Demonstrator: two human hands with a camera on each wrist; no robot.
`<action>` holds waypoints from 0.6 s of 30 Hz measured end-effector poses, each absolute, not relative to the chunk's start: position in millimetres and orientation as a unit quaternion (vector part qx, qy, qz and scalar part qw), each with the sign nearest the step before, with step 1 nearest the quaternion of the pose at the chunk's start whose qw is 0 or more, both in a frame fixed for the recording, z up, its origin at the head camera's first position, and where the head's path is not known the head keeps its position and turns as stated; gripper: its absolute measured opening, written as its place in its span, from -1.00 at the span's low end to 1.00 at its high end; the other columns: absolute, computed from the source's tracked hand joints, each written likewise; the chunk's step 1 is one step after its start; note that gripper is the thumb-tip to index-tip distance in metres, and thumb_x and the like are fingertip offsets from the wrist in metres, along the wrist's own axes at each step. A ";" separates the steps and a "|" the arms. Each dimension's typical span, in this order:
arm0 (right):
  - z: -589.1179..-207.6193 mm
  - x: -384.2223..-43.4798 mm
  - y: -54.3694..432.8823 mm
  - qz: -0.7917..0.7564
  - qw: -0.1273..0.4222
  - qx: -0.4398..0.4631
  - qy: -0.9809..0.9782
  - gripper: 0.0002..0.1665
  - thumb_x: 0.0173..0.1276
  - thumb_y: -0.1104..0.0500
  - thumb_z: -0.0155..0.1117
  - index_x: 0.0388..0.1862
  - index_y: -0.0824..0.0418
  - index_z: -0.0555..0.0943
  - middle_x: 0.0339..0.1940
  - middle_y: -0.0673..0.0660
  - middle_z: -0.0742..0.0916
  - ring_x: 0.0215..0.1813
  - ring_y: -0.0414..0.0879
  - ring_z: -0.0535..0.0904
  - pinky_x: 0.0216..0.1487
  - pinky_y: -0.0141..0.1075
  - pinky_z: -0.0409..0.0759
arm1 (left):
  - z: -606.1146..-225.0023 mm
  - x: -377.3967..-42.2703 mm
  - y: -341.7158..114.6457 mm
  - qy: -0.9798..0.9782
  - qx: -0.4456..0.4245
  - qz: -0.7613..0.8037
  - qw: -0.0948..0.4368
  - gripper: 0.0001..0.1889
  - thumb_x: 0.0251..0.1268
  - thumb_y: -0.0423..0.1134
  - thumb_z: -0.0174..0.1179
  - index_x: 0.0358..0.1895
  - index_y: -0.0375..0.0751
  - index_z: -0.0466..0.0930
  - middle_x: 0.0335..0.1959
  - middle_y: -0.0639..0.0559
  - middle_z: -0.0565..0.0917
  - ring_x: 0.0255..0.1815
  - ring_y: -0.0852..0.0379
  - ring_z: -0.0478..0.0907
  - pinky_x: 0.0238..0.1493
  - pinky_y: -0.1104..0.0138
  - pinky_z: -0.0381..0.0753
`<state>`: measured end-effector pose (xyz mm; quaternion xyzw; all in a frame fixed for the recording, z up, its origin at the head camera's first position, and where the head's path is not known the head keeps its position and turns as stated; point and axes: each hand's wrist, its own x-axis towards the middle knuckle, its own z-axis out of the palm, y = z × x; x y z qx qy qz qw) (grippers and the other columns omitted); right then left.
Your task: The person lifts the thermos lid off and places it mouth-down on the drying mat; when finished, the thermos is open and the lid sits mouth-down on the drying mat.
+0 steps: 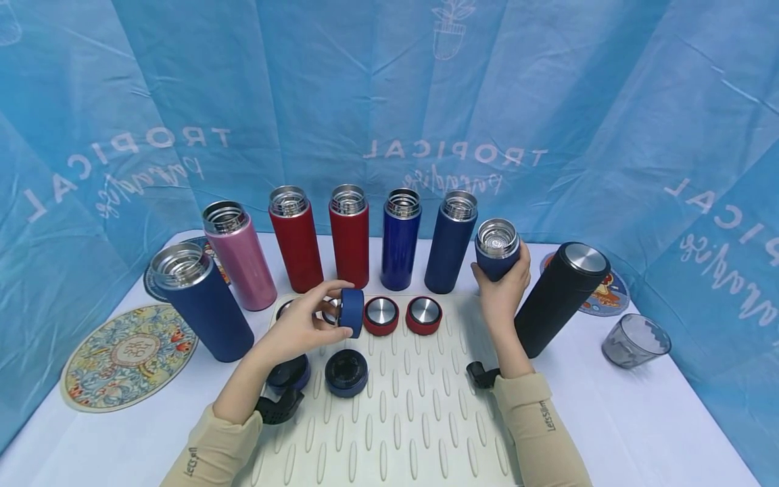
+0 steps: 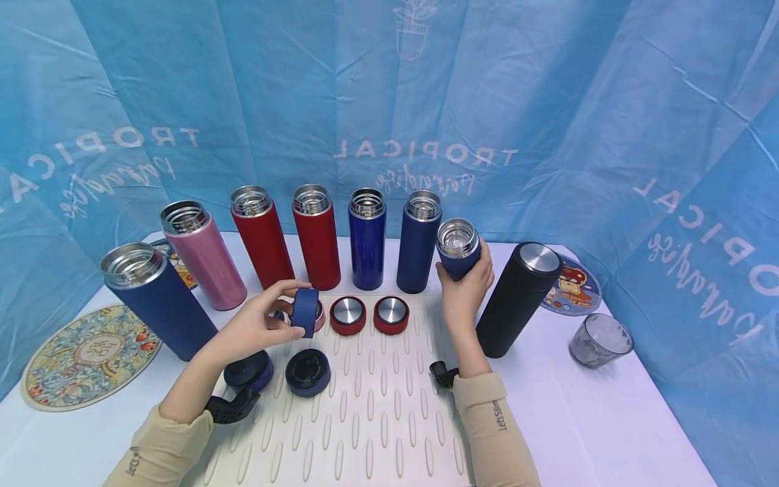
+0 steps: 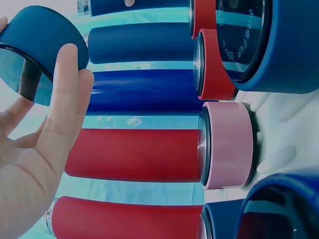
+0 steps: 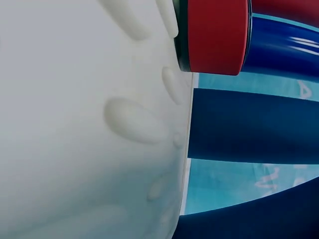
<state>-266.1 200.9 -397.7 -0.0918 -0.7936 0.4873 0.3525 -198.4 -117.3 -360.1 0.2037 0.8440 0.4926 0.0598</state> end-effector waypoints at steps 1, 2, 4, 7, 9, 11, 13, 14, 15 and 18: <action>-397.5 -266.9 202.8 0.490 0.350 -0.094 -0.793 0.00 0.05 0.20 0.44 0.37 0.06 0.06 0.34 0.20 0.27 0.37 0.08 0.08 0.34 0.03 0.06 | -360.1 -199.0 -116.6 0.845 0.203 0.492 0.061 -0.32 0.02 -0.23 0.36 0.27 -0.02 0.28 0.06 -0.18 0.46 -0.18 0.02 0.49 -0.24 0.36 0.60; -397.2 -267.7 204.6 0.492 0.348 -0.098 -0.792 0.00 0.05 0.19 0.43 0.37 0.06 0.06 0.34 0.21 0.27 0.37 0.08 0.08 0.34 0.03 0.05 | -360.2 -199.7 -115.8 0.846 0.202 0.490 0.061 -0.31 0.01 -0.22 0.36 0.27 -0.02 0.28 0.06 -0.18 0.46 -0.18 0.02 0.49 -0.24 0.36 0.60; -397.3 -269.4 207.3 0.501 0.342 -0.109 -0.788 0.01 0.05 0.19 0.43 0.38 0.06 0.04 0.35 0.21 0.26 0.37 0.08 0.08 0.34 0.04 0.05 | -360.5 -200.1 -115.3 0.848 0.201 0.487 0.061 -0.31 0.01 -0.22 0.37 0.27 -0.02 0.28 0.05 -0.17 0.46 -0.18 0.02 0.48 -0.24 0.36 0.60; -396.4 -272.8 208.6 0.508 0.333 -0.126 -0.784 0.02 0.06 0.17 0.42 0.39 0.05 0.01 0.35 0.20 0.23 0.37 0.08 0.08 0.35 0.02 0.05 | -361.0 -199.8 -115.7 0.851 0.205 0.481 0.059 -0.29 0.00 -0.23 0.37 0.27 -0.03 0.28 0.03 -0.16 0.47 -0.19 0.03 0.49 -0.26 0.36 0.61; -393.9 -276.3 209.1 0.513 0.326 -0.134 -0.783 0.03 0.08 0.15 0.41 0.40 0.05 -0.02 0.36 0.21 0.18 0.37 0.09 0.06 0.35 0.02 0.05 | -361.3 -200.2 -115.7 0.851 0.207 0.479 0.056 -0.29 -0.01 -0.24 0.38 0.28 -0.02 0.27 0.02 -0.14 0.47 -0.20 0.04 0.49 -0.26 0.37 0.61; -390.8 -280.3 209.2 0.517 0.321 -0.143 -0.781 0.05 0.10 0.13 0.39 0.42 0.06 -0.05 0.36 0.23 0.13 0.37 0.12 0.04 0.34 0.02 0.07 | -360.9 -200.0 -115.7 0.851 0.209 0.478 0.054 -0.28 -0.02 -0.26 0.38 0.28 -0.01 0.27 0.01 -0.12 0.48 -0.21 0.04 0.50 -0.27 0.38 0.61; -387.4 -283.7 209.9 0.523 0.316 -0.158 -0.776 0.06 0.11 0.11 0.38 0.44 0.09 -0.08 0.37 0.25 0.09 0.38 0.14 0.03 0.34 0.02 0.08 | -361.0 -200.1 -115.5 0.851 0.209 0.480 0.053 -0.29 -0.02 -0.26 0.38 0.27 0.00 0.28 0.01 -0.11 0.48 -0.22 0.04 0.50 -0.27 0.38 0.61; -386.0 -285.4 210.6 0.526 0.315 -0.166 -0.772 0.07 0.12 0.10 0.38 0.44 0.10 -0.09 0.38 0.26 0.08 0.38 0.15 0.02 0.34 0.01 0.08 | -360.9 -200.0 -115.3 0.849 0.211 0.481 0.054 -0.29 -0.02 -0.26 0.38 0.27 0.00 0.28 0.00 -0.11 0.48 -0.22 0.04 0.50 -0.27 0.38 0.61; -384.8 -286.8 211.6 0.529 0.314 -0.176 -0.768 0.08 0.13 0.10 0.37 0.44 0.11 -0.11 0.39 0.27 0.07 0.39 0.15 0.01 0.35 0.00 0.08 | -360.7 -199.9 -115.0 0.848 0.213 0.481 0.055 -0.29 -0.01 -0.26 0.37 0.27 0.00 0.28 0.01 -0.11 0.48 -0.22 0.04 0.50 -0.27 0.38 0.61; -382.0 -289.7 215.4 0.541 0.309 -0.200 -0.756 0.08 0.16 0.09 0.35 0.45 0.11 -0.15 0.41 0.28 0.04 0.42 0.13 -0.02 0.38 -0.03 0.05 | -361.1 -199.7 -114.2 0.846 0.217 0.484 0.059 -0.30 0.00 -0.25 0.37 0.27 -0.02 0.28 0.01 -0.13 0.48 -0.22 0.05 0.50 -0.26 0.38 0.61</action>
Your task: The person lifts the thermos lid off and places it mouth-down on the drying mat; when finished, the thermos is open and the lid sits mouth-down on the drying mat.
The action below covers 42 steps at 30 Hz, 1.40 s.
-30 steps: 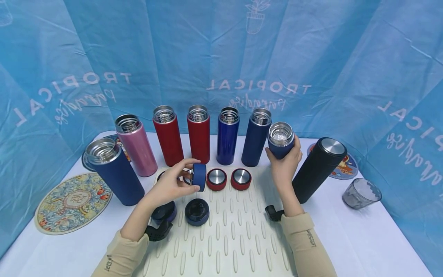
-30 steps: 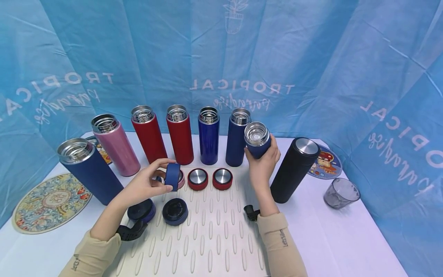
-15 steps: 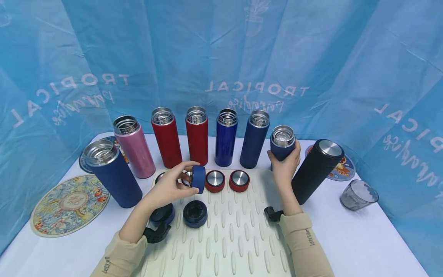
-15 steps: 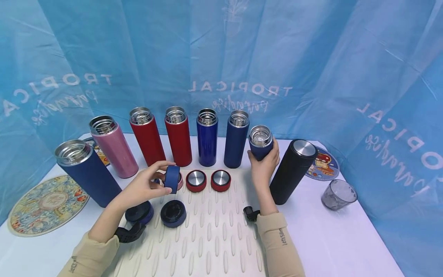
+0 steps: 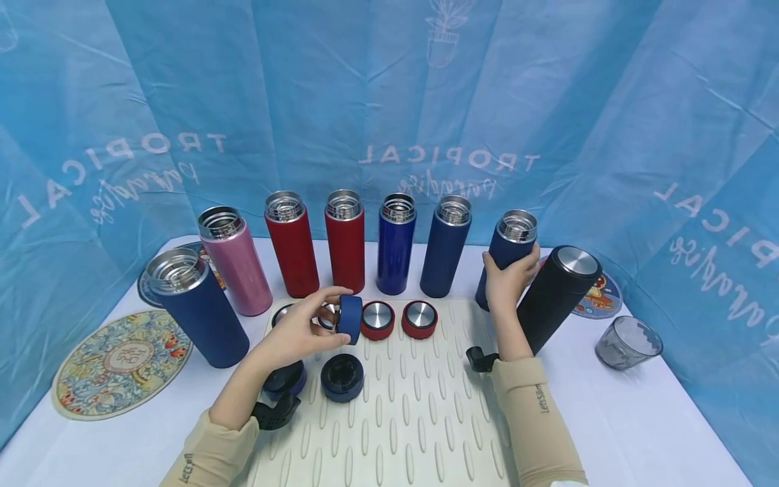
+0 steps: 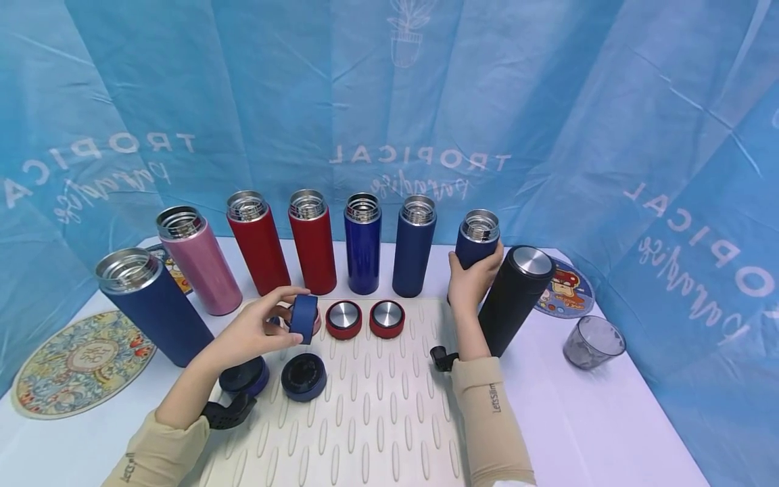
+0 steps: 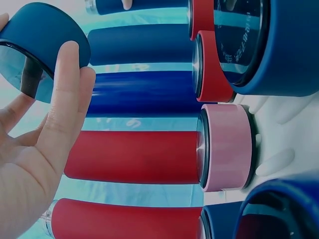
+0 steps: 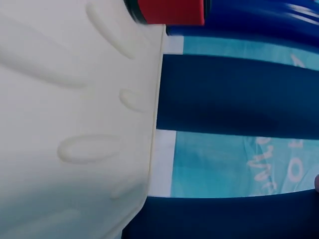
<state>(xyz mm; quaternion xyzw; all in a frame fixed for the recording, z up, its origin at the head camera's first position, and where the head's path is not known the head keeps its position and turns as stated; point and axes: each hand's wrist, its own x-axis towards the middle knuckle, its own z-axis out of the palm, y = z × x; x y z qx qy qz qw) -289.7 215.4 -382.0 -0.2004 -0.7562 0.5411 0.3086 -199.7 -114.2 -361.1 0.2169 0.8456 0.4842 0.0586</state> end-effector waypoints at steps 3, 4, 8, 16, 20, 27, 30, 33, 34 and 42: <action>-381.5 -291.7 217.8 0.553 0.301 -0.212 -0.748 0.08 0.19 0.09 0.32 0.46 0.10 -0.19 0.42 0.27 0.03 0.44 0.10 -0.04 0.39 -0.05 0.02 | -361.0 -198.7 -113.9 0.846 0.218 0.484 0.059 -0.31 0.01 -0.25 0.36 0.27 -0.03 0.28 0.01 -0.14 0.48 -0.22 0.05 0.49 -0.26 0.39 0.61; -381.7 -292.2 218.3 0.556 0.299 -0.213 -0.745 0.08 0.20 0.09 0.31 0.46 0.09 -0.20 0.42 0.27 0.03 0.44 0.09 -0.05 0.40 -0.05 0.01 | -361.0 -198.4 -113.9 0.845 0.219 0.484 0.059 -0.31 0.01 -0.25 0.36 0.27 -0.04 0.28 0.01 -0.14 0.48 -0.22 0.05 0.49 -0.25 0.39 0.60; -382.3 -293.2 217.6 0.554 0.299 -0.217 -0.746 0.08 0.21 0.06 0.29 0.46 0.05 -0.22 0.44 0.25 0.00 0.45 0.08 -0.09 0.40 -0.03 -0.01 | -360.7 -197.9 -113.7 0.843 0.224 0.485 0.057 -0.31 0.01 -0.25 0.36 0.27 -0.06 0.28 0.00 -0.14 0.48 -0.22 0.04 0.48 -0.25 0.40 0.60; -382.8 -292.2 215.6 0.547 0.295 -0.216 -0.753 0.08 0.23 0.04 0.27 0.47 0.03 -0.26 0.45 0.26 -0.03 0.46 0.10 -0.14 0.40 -0.01 -0.03 | -361.5 -197.0 -113.6 0.845 0.224 0.482 0.056 -0.29 -0.02 -0.26 0.38 0.27 -0.01 0.28 -0.01 -0.10 0.49 -0.22 0.04 0.49 -0.25 0.38 0.61; -384.1 -292.4 215.8 0.548 0.295 -0.220 -0.751 0.09 0.23 0.02 0.27 0.47 0.00 -0.27 0.45 0.23 -0.05 0.47 0.08 -0.15 0.41 -0.03 -0.02 | -361.0 -196.6 -113.0 0.845 0.226 0.482 0.057 -0.28 -0.02 -0.25 0.38 0.27 0.00 0.27 0.00 -0.08 0.48 -0.20 0.03 0.49 -0.24 0.36 0.61; -377.0 -285.6 208.8 0.567 0.326 -0.198 -0.730 0.20 0.20 -0.03 0.29 0.47 -0.12 -0.40 0.49 0.03 -0.22 0.49 -0.08 -0.29 0.41 -0.14 0.05 | -363.1 -194.8 -107.8 0.854 0.256 0.449 0.054 -0.29 -0.04 -0.20 0.39 0.27 0.04 0.31 0.03 -0.07 0.47 -0.12 0.02 0.46 -0.29 0.39 0.60; -369.8 -277.6 201.5 0.553 0.350 -0.168 -0.738 0.21 0.18 -0.08 0.30 0.47 -0.13 -0.39 0.49 -0.01 -0.24 0.49 -0.12 -0.34 0.42 -0.12 -0.01 | -364.4 -193.2 -101.5 0.872 0.272 0.404 0.052 -0.28 -0.06 -0.14 0.39 0.27 0.10 0.33 0.11 -0.04 0.42 -0.16 0.06 0.46 -0.28 0.39 0.58; -361.9 -267.1 193.1 0.530 0.371 -0.120 -0.753 0.18 0.19 -0.11 0.28 0.48 -0.10 -0.35 0.49 0.00 -0.23 0.49 -0.16 -0.37 0.43 -0.07 -0.07 | -364.5 -190.8 -92.9 0.894 0.288 0.340 0.054 -0.28 -0.07 -0.09 0.39 0.27 0.15 0.34 0.11 -0.02 0.40 -0.15 0.09 0.44 -0.22 0.32 0.58; -359.1 -263.2 190.5 0.524 0.377 -0.099 -0.758 0.17 0.20 -0.10 0.28 0.49 -0.07 -0.33 0.49 0.01 -0.22 0.48 -0.17 -0.36 0.43 -0.06 -0.06 | -364.8 -190.1 -89.6 0.900 0.294 0.317 0.055 -0.28 -0.07 -0.08 0.39 0.27 0.17 0.34 0.09 -0.01 0.40 -0.14 0.09 0.45 -0.19 0.28 0.58; -337.2 -230.0 184.1 0.503 0.399 0.048 -0.765 0.05 0.26 0.10 0.24 0.48 0.14 -0.23 0.49 0.07 -0.15 0.49 -0.22 -0.29 0.43 -0.09 -0.12 | -373.3 -185.5 -67.3 0.915 0.336 0.215 0.061 -0.26 -0.09 -0.05 0.39 0.28 0.10 0.34 0.01 -0.06 0.46 -0.06 0.03 0.45 -0.11 0.16 0.57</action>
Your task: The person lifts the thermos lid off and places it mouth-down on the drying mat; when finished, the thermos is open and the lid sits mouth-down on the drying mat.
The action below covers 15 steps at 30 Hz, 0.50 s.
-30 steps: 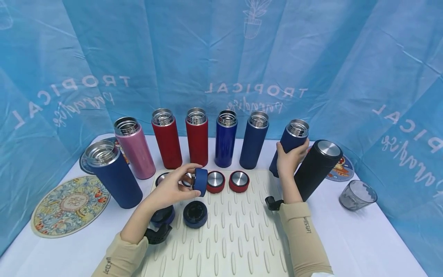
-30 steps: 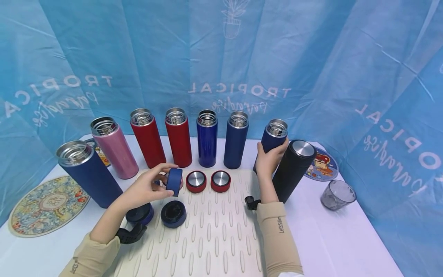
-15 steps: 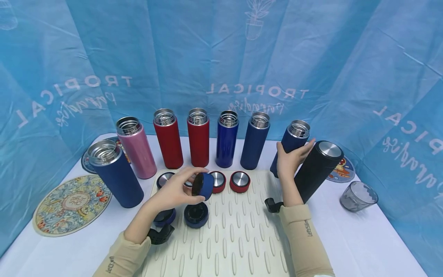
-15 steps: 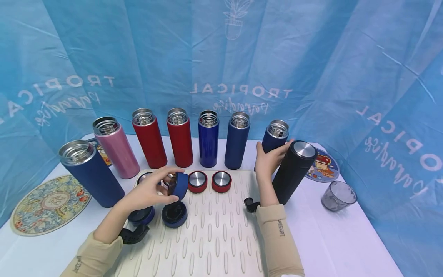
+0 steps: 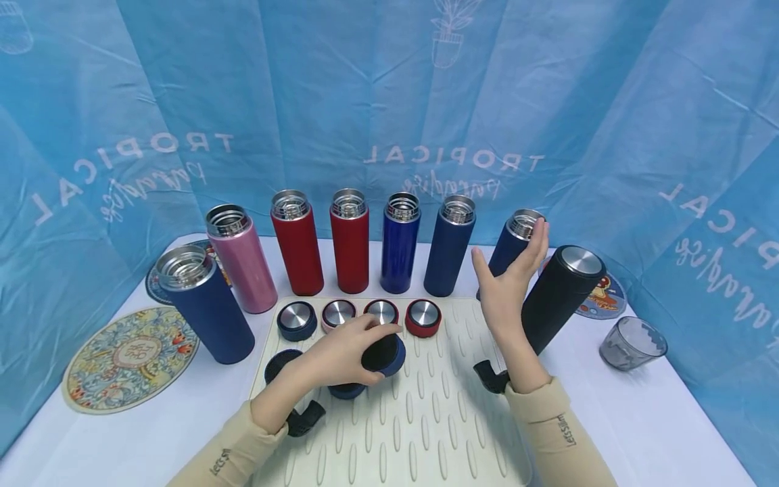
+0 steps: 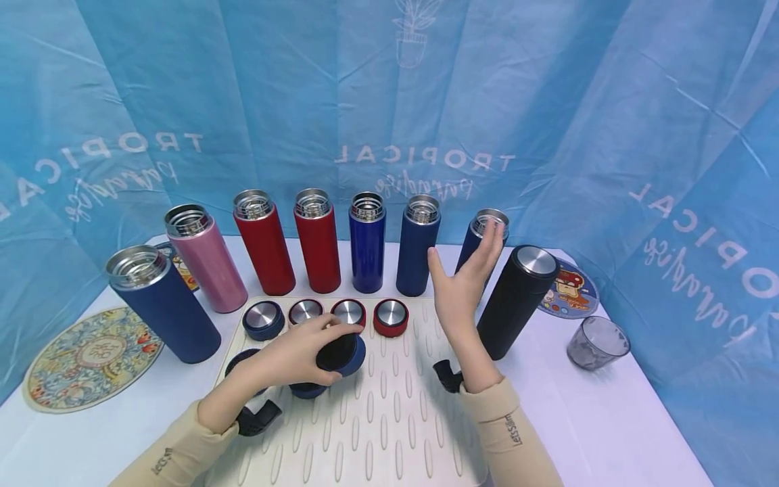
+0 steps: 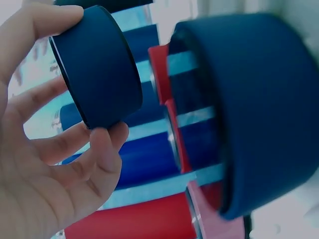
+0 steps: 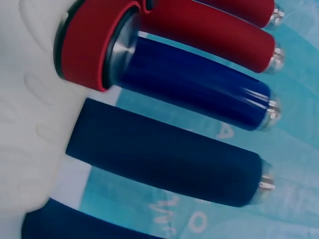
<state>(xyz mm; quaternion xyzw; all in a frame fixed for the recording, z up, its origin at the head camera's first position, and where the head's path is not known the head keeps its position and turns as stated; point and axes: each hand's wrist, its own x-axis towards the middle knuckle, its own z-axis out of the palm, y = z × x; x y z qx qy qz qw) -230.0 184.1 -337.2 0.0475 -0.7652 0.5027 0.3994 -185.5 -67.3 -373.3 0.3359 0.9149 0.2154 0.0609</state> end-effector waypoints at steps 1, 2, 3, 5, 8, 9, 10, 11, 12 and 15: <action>-334.5 -226.6 185.7 0.502 0.400 0.061 -0.764 0.04 0.26 0.14 0.24 0.48 0.17 -0.22 0.49 0.07 -0.12 0.49 -0.21 -0.27 0.44 -0.13 -0.15 | -375.0 -185.0 -65.6 0.915 0.341 0.207 0.056 -0.26 -0.09 -0.05 0.39 0.28 0.07 0.34 0.01 -0.06 0.47 -0.06 0.04 0.46 -0.11 0.17 0.57; -331.9 -223.1 187.4 0.502 0.400 0.072 -0.763 0.03 0.26 0.17 0.24 0.48 0.18 -0.21 0.50 0.07 -0.10 0.49 -0.20 -0.25 0.44 -0.17 -0.18 | -376.5 -184.3 -64.1 0.915 0.345 0.200 0.053 -0.26 -0.09 -0.04 0.39 0.28 0.04 0.34 0.01 -0.06 0.48 -0.06 0.04 0.46 -0.11 0.18 0.57; -329.6 -219.6 189.4 0.503 0.398 0.082 -0.762 0.02 0.25 0.20 0.23 0.48 0.20 -0.20 0.50 0.07 -0.07 0.49 -0.20 -0.22 0.44 -0.21 -0.18 | -378.4 -184.0 -62.6 0.915 0.350 0.196 0.048 -0.26 -0.10 -0.04 0.39 0.27 0.00 0.35 0.00 -0.07 0.49 -0.06 0.04 0.47 -0.11 0.20 0.57; -325.8 -213.2 194.7 0.492 0.402 0.096 -0.766 -0.01 0.25 0.24 0.22 0.47 0.23 -0.17 0.49 0.10 0.00 0.49 -0.17 -0.14 0.44 -0.24 -0.15 | -382.2 -183.0 -60.1 0.915 0.358 0.183 0.041 -0.27 -0.10 -0.02 0.39 0.25 -0.05 0.36 0.01 -0.07 0.50 -0.06 0.04 0.49 -0.10 0.21 0.57; -320.7 -202.9 204.2 0.466 0.419 0.100 -0.773 -0.09 0.26 0.24 0.19 0.45 0.25 -0.07 0.47 0.12 0.10 0.47 -0.13 -0.05 0.43 -0.21 -0.07 | -386.9 -182.0 -56.6 0.914 0.367 0.165 0.040 -0.29 -0.08 0.00 0.38 0.23 -0.09 0.39 0.01 -0.09 0.51 -0.06 0.02 0.50 -0.09 0.20 0.55; -319.1 -199.7 207.9 0.455 0.428 0.099 -0.775 -0.12 0.26 0.24 0.19 0.44 0.26 -0.04 0.46 0.14 0.13 0.47 -0.11 -0.03 0.43 -0.19 -0.07 | -388.2 -181.9 -55.5 0.914 0.371 0.158 0.039 -0.29 -0.08 0.00 0.37 0.22 -0.10 0.40 0.01 -0.10 0.52 -0.06 0.00 0.51 -0.07 0.18 0.54; -317.3 -196.4 211.9 0.445 0.435 0.096 -0.777 -0.15 0.26 0.22 0.17 0.43 0.27 -0.02 0.45 0.15 0.15 0.46 -0.10 -0.02 0.43 -0.18 -0.07 | -389.2 -181.8 -54.5 0.915 0.374 0.149 0.039 -0.30 -0.07 0.01 0.37 0.22 -0.11 0.40 0.01 -0.10 0.52 -0.05 0.00 0.51 -0.06 0.17 0.54; -315.7 -193.5 216.0 0.436 0.441 0.092 -0.779 -0.16 0.27 0.22 0.16 0.43 0.27 0.00 0.44 0.16 0.16 0.46 -0.09 -0.02 0.42 -0.17 -0.07 | -390.1 -181.7 -53.5 0.915 0.376 0.140 0.039 -0.30 -0.07 0.03 0.37 0.22 -0.10 0.41 0.02 -0.10 0.52 -0.05 -0.01 0.51 -0.05 0.15 0.53; -313.7 -190.5 219.8 0.435 0.445 0.087 -0.778 -0.17 0.27 0.22 0.15 0.42 0.27 0.00 0.44 0.14 0.17 0.45 -0.10 -0.01 0.42 -0.17 -0.08 | -390.8 -181.7 -52.4 0.915 0.379 0.132 0.036 -0.30 -0.07 0.04 0.36 0.21 -0.10 0.41 0.01 -0.11 0.52 -0.05 -0.02 0.51 -0.06 0.12 0.52; -309.2 -184.6 233.3 0.438 0.448 0.073 -0.776 -0.19 0.26 0.24 0.13 0.41 0.28 0.01 0.43 0.13 0.20 0.44 -0.12 0.01 0.41 -0.18 -0.11 | -392.9 -181.7 -49.7 0.915 0.387 0.108 0.031 -0.30 -0.08 0.07 0.36 0.20 -0.08 0.43 -0.01 -0.10 0.54 -0.05 0.00 0.51 -0.10 0.09 0.51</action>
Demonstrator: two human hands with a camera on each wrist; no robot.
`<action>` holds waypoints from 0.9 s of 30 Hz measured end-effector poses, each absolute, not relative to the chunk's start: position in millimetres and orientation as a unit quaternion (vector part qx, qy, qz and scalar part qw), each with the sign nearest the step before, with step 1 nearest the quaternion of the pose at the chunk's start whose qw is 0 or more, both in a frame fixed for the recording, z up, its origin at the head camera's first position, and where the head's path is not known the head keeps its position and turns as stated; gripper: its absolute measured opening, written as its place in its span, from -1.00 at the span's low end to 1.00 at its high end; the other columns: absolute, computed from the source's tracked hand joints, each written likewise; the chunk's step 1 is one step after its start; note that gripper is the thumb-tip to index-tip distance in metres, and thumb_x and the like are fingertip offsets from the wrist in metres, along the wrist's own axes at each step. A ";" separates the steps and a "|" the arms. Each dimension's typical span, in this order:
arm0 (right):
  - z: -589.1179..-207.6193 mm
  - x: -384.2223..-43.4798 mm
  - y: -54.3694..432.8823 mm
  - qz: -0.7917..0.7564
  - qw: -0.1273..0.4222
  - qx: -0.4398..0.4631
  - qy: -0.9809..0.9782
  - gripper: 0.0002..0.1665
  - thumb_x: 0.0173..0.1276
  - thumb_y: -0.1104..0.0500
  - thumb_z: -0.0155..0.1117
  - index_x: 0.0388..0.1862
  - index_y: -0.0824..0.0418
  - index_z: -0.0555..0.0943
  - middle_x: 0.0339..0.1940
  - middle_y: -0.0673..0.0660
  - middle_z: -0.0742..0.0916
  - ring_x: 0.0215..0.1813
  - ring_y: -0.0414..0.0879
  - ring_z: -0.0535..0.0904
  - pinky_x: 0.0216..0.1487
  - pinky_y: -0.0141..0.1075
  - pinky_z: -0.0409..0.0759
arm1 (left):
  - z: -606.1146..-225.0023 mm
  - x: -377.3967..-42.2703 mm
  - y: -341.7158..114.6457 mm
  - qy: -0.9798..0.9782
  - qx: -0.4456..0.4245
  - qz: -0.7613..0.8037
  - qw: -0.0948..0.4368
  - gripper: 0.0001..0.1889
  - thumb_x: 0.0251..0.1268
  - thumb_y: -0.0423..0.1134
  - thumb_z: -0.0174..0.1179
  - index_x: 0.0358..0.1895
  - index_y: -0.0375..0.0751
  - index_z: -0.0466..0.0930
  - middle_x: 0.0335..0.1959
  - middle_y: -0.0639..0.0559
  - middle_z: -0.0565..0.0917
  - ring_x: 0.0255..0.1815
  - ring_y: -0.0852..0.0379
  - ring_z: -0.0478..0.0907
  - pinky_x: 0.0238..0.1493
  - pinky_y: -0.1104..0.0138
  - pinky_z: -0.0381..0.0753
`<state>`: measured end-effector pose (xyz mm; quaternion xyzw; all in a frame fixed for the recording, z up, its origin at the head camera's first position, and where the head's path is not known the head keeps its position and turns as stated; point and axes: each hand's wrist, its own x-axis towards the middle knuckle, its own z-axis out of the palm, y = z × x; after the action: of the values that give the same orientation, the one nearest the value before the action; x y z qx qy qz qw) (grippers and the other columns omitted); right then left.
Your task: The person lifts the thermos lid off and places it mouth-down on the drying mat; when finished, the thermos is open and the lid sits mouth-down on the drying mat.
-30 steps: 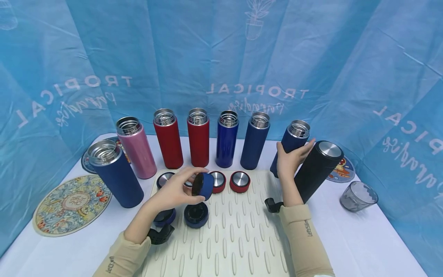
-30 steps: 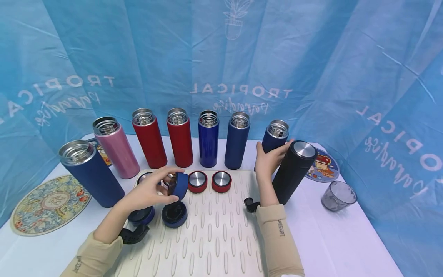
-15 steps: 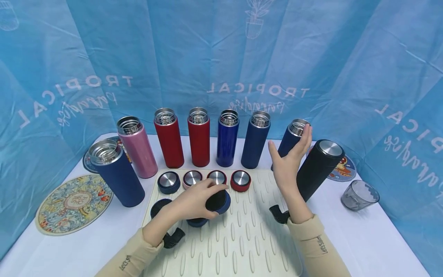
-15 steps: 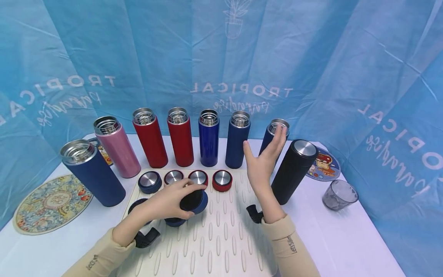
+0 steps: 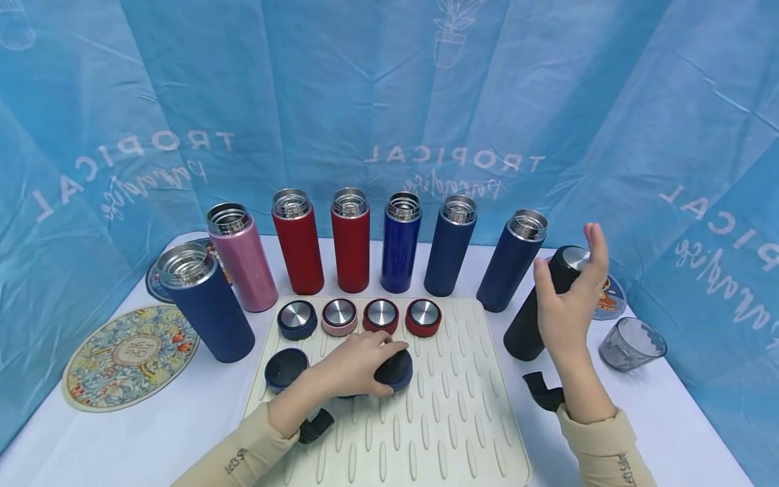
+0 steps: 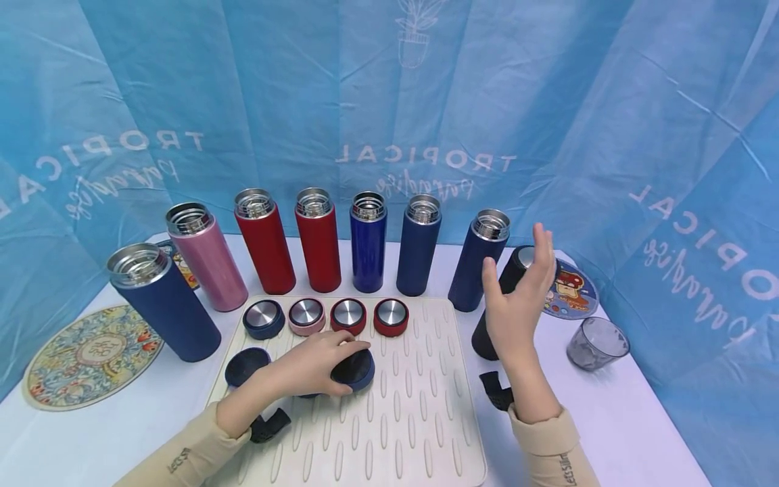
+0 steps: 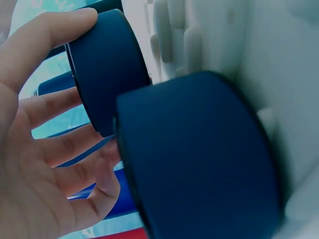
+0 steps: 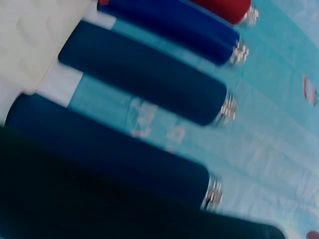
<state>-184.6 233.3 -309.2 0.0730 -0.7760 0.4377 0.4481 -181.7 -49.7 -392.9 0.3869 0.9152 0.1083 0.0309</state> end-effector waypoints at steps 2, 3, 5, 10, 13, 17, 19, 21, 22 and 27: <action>-308.1 -182.7 242.9 0.448 0.442 0.060 -0.775 -0.21 0.26 0.26 0.12 0.41 0.27 0.02 0.42 0.12 0.22 0.44 -0.13 0.03 0.40 -0.19 -0.11 | -394.2 -181.5 -48.6 0.916 0.390 0.096 0.029 -0.30 -0.08 0.08 0.36 0.21 -0.08 0.43 -0.02 -0.08 0.54 -0.06 0.03 0.51 -0.13 0.09 0.50; -307.8 -182.0 248.0 0.457 0.436 0.054 -0.774 -0.21 0.27 0.27 0.12 0.42 0.25 0.02 0.42 0.10 0.23 0.44 -0.14 0.03 0.41 -0.17 -0.12 | -395.0 -181.4 -48.1 0.915 0.391 0.092 0.027 -0.30 -0.08 0.09 0.36 0.21 -0.08 0.43 -0.03 -0.07 0.54 -0.06 0.04 0.50 -0.14 0.10 0.50; -308.0 -180.9 258.9 0.476 0.421 0.048 -0.771 -0.22 0.28 0.28 0.11 0.42 0.20 0.03 0.42 0.10 0.23 0.45 -0.13 0.03 0.43 -0.20 -0.14 | -397.2 -180.9 -47.5 0.915 0.393 0.087 0.027 -0.30 -0.07 0.09 0.36 0.21 -0.08 0.43 -0.04 -0.06 0.54 -0.06 0.07 0.50 -0.16 0.12 0.49; -310.8 -180.4 287.3 0.527 0.382 0.063 -0.757 -0.18 0.28 0.29 0.09 0.44 0.09 -0.04 0.41 0.11 0.23 0.46 -0.07 0.00 0.44 -0.34 -0.15 | -400.8 -179.8 -46.3 0.916 0.391 0.082 0.031 -0.29 -0.05 0.08 0.35 0.23 -0.09 0.42 -0.01 -0.07 0.53 -0.02 0.08 0.48 -0.15 0.13 0.46; -314.7 -182.0 301.6 0.599 0.352 0.092 -0.713 -0.13 0.24 0.33 0.10 0.44 0.05 -0.06 0.41 0.15 0.22 0.47 -0.02 -0.02 0.45 -0.31 -0.20 | -401.3 -179.2 -45.7 0.918 0.385 0.081 0.040 -0.29 -0.03 0.07 0.35 0.24 -0.10 0.40 0.04 -0.10 0.52 0.03 0.06 0.47 -0.10 0.08 0.45; -321.1 -185.4 318.4 0.685 0.287 0.112 -0.660 -0.05 0.19 0.39 0.11 0.44 -0.03 -0.10 0.43 0.16 0.16 0.48 -0.01 -0.09 0.46 -0.21 -0.32 | -401.5 -178.4 -44.6 0.921 0.378 0.081 0.047 -0.29 -0.03 0.06 0.35 0.25 -0.10 0.40 0.07 -0.11 0.51 0.06 0.04 0.47 -0.06 0.03 0.44; -325.5 -187.9 328.1 0.697 0.243 0.106 -0.666 -0.02 0.21 0.40 0.09 0.44 -0.09 -0.16 0.45 0.15 0.11 0.49 -0.03 -0.13 0.45 -0.14 -0.36 | -402.6 -178.6 -44.1 0.922 0.375 0.081 0.048 -0.29 -0.03 0.07 0.35 0.25 -0.09 0.41 0.06 -0.11 0.51 0.07 0.04 0.46 -0.05 0.02 0.44; -331.0 -191.3 338.9 0.705 0.190 0.103 -0.675 0.00 0.23 0.40 0.06 0.44 -0.15 -0.21 0.47 0.14 0.06 0.47 -0.06 -0.10 0.44 -0.10 -0.37 | -404.0 -179.3 -43.6 0.923 0.373 0.080 0.049 -0.29 -0.03 0.08 0.34 0.25 -0.08 0.40 0.07 -0.11 0.51 0.08 0.03 0.46 -0.03 0.02 0.43; -334.8 -193.0 344.5 0.706 0.161 0.101 -0.682 0.01 0.25 0.40 0.05 0.44 -0.18 -0.24 0.46 0.13 0.06 0.46 -0.04 -0.08 0.43 -0.04 -0.40 | -404.8 -179.6 -43.7 0.924 0.372 0.079 0.048 -0.29 -0.03 0.08 0.34 0.25 -0.08 0.41 0.07 -0.10 0.51 0.08 0.04 0.46 -0.04 0.03 0.43; -357.2 -201.5 368.4 0.684 0.039 0.113 -0.719 0.06 0.25 0.41 0.05 0.43 -0.28 -0.28 0.40 0.07 0.18 0.34 0.02 0.11 0.38 0.15 -0.21 | -406.2 -180.0 -43.1 0.925 0.368 0.078 0.050 -0.29 -0.04 0.09 0.34 0.25 -0.07 0.41 0.05 -0.09 0.52 0.06 0.05 0.47 -0.04 0.02 0.42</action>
<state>-201.5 368.4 -357.2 0.1126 -0.7194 0.6843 0.0386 -180.0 -43.1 -406.2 0.3677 0.9253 0.0782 0.0500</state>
